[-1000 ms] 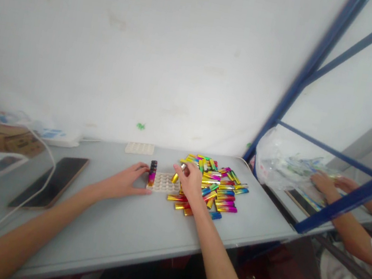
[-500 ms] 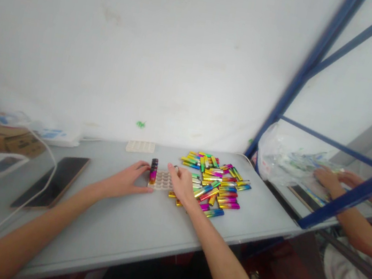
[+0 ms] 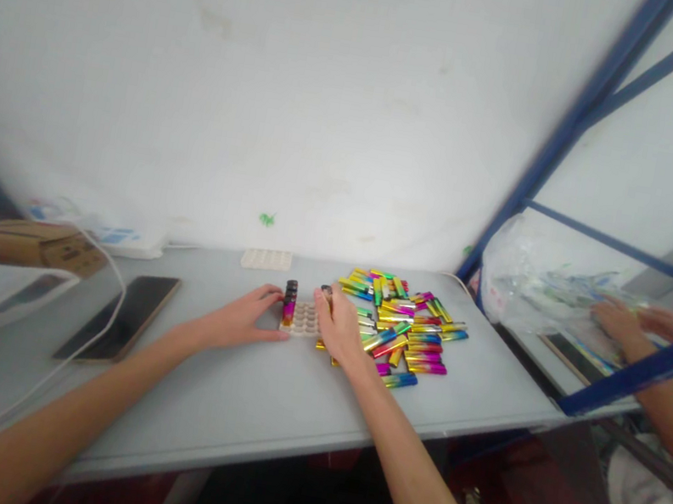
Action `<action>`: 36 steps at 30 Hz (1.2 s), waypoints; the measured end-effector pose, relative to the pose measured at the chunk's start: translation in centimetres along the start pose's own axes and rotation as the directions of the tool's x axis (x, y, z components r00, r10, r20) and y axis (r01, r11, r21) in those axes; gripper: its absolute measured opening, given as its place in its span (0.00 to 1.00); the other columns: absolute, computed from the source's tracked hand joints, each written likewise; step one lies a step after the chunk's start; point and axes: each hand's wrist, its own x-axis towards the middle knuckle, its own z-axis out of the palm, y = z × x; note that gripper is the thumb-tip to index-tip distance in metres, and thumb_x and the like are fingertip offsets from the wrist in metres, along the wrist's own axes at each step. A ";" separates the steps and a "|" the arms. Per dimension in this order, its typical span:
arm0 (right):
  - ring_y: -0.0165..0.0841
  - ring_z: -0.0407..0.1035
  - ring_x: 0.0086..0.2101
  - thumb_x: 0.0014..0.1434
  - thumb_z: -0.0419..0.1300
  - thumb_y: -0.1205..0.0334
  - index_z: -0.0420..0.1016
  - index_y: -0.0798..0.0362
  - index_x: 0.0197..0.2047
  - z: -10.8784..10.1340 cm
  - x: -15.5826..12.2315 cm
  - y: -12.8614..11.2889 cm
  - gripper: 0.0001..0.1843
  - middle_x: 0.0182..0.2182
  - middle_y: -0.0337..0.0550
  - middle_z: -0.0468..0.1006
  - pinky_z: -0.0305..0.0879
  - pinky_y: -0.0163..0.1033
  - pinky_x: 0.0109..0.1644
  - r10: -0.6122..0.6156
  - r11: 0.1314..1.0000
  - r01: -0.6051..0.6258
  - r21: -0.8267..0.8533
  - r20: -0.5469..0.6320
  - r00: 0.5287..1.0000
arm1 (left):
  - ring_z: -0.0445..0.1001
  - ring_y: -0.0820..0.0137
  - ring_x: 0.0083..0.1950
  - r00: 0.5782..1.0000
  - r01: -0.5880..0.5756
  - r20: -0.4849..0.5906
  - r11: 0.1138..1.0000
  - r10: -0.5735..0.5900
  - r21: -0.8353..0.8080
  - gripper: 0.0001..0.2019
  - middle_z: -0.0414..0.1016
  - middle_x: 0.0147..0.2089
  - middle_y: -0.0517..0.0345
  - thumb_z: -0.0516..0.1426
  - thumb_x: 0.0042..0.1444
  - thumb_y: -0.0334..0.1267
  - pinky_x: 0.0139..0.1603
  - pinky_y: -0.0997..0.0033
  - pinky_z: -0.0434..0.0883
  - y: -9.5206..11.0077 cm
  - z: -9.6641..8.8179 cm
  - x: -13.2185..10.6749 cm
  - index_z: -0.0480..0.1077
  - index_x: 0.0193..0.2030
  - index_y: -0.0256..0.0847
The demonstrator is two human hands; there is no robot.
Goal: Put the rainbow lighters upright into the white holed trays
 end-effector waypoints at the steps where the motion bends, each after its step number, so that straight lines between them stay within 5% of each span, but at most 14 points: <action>1: 0.40 0.72 0.36 0.81 0.49 0.39 0.65 0.44 0.38 -0.1 0.0 0.0 0.22 0.33 0.40 0.76 0.67 0.43 0.45 -0.031 0.999 0.031 -0.011 0.006 0.999 | 0.79 0.45 0.68 1.000 -0.004 -0.001 1.000 0.004 -0.001 0.34 0.78 0.67 0.41 0.65 0.67 0.71 0.76 0.45 0.76 0.0 0.0 0.0 0.76 0.63 0.44; 4: 0.43 0.75 0.43 0.82 0.48 0.38 0.68 0.45 0.38 -0.3 0.1 0.1 0.25 0.39 0.47 0.80 0.69 0.45 0.51 -0.119 0.991 0.122 -0.058 0.039 0.992 | 0.79 0.45 0.68 1.000 -0.004 -0.008 1.000 0.004 -0.007 0.34 0.77 0.67 0.41 0.65 0.66 0.71 0.76 0.45 0.76 -0.1 0.1 0.0 0.76 0.62 0.44; 10: 0.39 0.72 0.30 0.80 0.59 0.37 0.78 0.47 0.38 -0.4 -0.3 -0.3 0.25 0.29 0.40 0.81 0.62 0.41 0.38 -0.080 0.995 0.091 -0.039 0.222 0.972 | 0.79 0.46 0.69 1.000 -0.005 -0.001 0.999 0.005 -0.032 0.33 0.77 0.68 0.43 0.65 0.66 0.70 0.76 0.45 0.76 -0.2 0.1 -0.1 0.76 0.63 0.46; 16: 0.42 0.80 0.42 0.79 0.67 0.48 0.86 0.49 0.46 0.1 -0.5 -0.3 0.14 0.42 0.46 0.90 0.69 0.42 0.50 -0.172 0.977 0.206 -0.048 0.388 0.906 | 0.80 0.46 0.68 1.000 -0.013 -0.005 1.000 0.013 -0.025 0.30 0.78 0.67 0.43 0.68 0.67 0.66 0.73 0.46 0.77 -0.4 0.3 -0.2 0.76 0.62 0.46; 22: 0.43 0.81 0.44 0.80 0.67 0.47 0.87 0.50 0.47 0.9 -0.3 -0.7 0.16 0.44 0.51 0.89 0.68 0.44 0.55 -0.188 0.896 0.313 -0.314 0.370 0.910 | 0.80 0.47 0.67 1.000 -0.026 -0.004 0.999 0.026 -0.039 0.27 0.78 0.66 0.43 0.68 0.67 0.62 0.74 0.46 0.77 -0.5 0.4 -0.1 0.76 0.61 0.46; 28: 0.38 0.75 0.35 0.77 0.70 0.42 0.82 0.51 0.38 1.7 -0.1 -0.4 0.22 0.35 0.44 0.85 0.63 0.40 0.45 -0.180 0.937 0.286 -0.200 0.424 0.888 | 0.80 0.47 0.67 1.000 -0.022 -0.003 0.998 0.022 -0.058 0.27 0.78 0.67 0.44 0.67 0.68 0.62 0.74 0.45 0.77 -0.2 0.0 -0.3 0.76 0.63 0.46; 30: 0.36 0.72 0.32 0.79 0.65 0.39 0.79 0.50 0.35 0.4 0.1 0.2 0.26 0.31 0.40 0.82 0.62 0.40 0.42 -0.169 0.964 0.234 -0.122 0.394 0.903 | 0.80 0.46 0.67 1.000 -0.003 0.003 0.999 0.003 -0.041 0.29 0.78 0.66 0.43 0.66 0.67 0.65 0.74 0.44 0.77 -0.1 0.0 -0.2 0.76 0.62 0.46; 33: 0.38 0.72 0.34 0.83 0.57 0.42 0.80 0.49 0.36 -2.8 1.2 2.0 0.27 0.32 0.42 0.82 0.64 0.41 0.44 -0.142 0.975 0.170 -0.140 0.190 0.971 | 0.81 0.45 0.67 1.000 0.019 0.006 1.000 -0.019 -0.019 0.32 0.78 0.68 0.42 0.66 0.65 0.68 0.74 0.44 0.78 -0.1 0.0 -0.1 0.76 0.62 0.44; 36: 0.44 0.77 0.43 0.80 0.62 0.52 0.86 0.50 0.45 -5.7 3.8 4.3 0.15 0.40 0.49 0.86 0.71 0.48 0.56 -0.110 0.948 0.106 -0.300 0.002 0.994 | 0.82 0.45 0.66 1.000 0.024 0.005 1.000 -0.024 -0.015 0.33 0.79 0.67 0.43 0.66 0.65 0.70 0.74 0.45 0.78 -0.2 0.0 -0.1 0.76 0.61 0.45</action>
